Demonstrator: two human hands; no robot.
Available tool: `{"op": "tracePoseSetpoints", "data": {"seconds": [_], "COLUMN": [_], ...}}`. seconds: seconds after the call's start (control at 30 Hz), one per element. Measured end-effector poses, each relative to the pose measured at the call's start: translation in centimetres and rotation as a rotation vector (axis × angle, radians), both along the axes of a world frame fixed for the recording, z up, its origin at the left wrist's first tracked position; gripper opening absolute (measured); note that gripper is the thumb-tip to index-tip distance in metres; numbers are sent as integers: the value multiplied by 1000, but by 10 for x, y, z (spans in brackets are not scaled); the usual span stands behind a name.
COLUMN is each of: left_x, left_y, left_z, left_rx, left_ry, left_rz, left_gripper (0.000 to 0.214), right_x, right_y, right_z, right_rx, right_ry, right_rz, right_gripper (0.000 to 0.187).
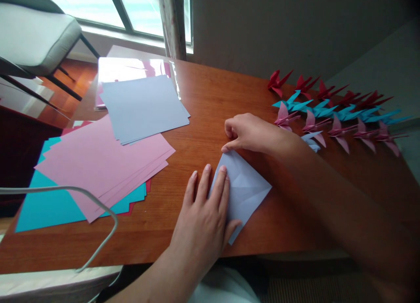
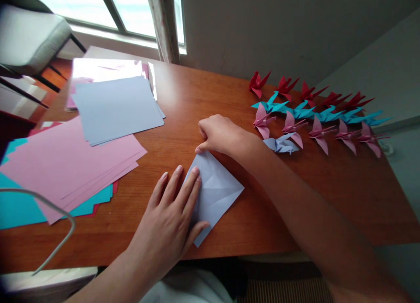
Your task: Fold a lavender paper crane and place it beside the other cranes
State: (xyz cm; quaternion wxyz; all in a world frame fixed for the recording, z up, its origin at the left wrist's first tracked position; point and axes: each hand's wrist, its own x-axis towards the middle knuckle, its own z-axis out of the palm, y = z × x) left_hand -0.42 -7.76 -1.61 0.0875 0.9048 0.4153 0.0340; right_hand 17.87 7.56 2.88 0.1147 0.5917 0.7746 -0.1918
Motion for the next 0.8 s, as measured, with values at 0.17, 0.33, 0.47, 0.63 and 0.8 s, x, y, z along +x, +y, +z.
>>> {"op": "tracePoseSetpoints", "data": {"seconds": [0.17,0.33,0.47,0.63,0.8], "left_x": [0,0,1,0,-1], "left_y": [0,0,0,0,-1], "left_z": [1,2,1,1,0], "left_rx": [4,7,5,3,2], "left_ry": [-6,-2,3,5,10], "left_rz": [2,3,-1,-10,-8], "left_gripper": [78,76,77,80,81], "right_x": [6,17,23,23,27], "right_y": [6,9,11,12,10], "right_z": [-2,-4,-8,-14,-19], "right_rx": [10,-3,-97,-5,-3], "right_ry": [69,173,321,272,339], "right_rz": [-34,-11,-53,-5,19], "right_gripper": [19,19,21,28,31]}}
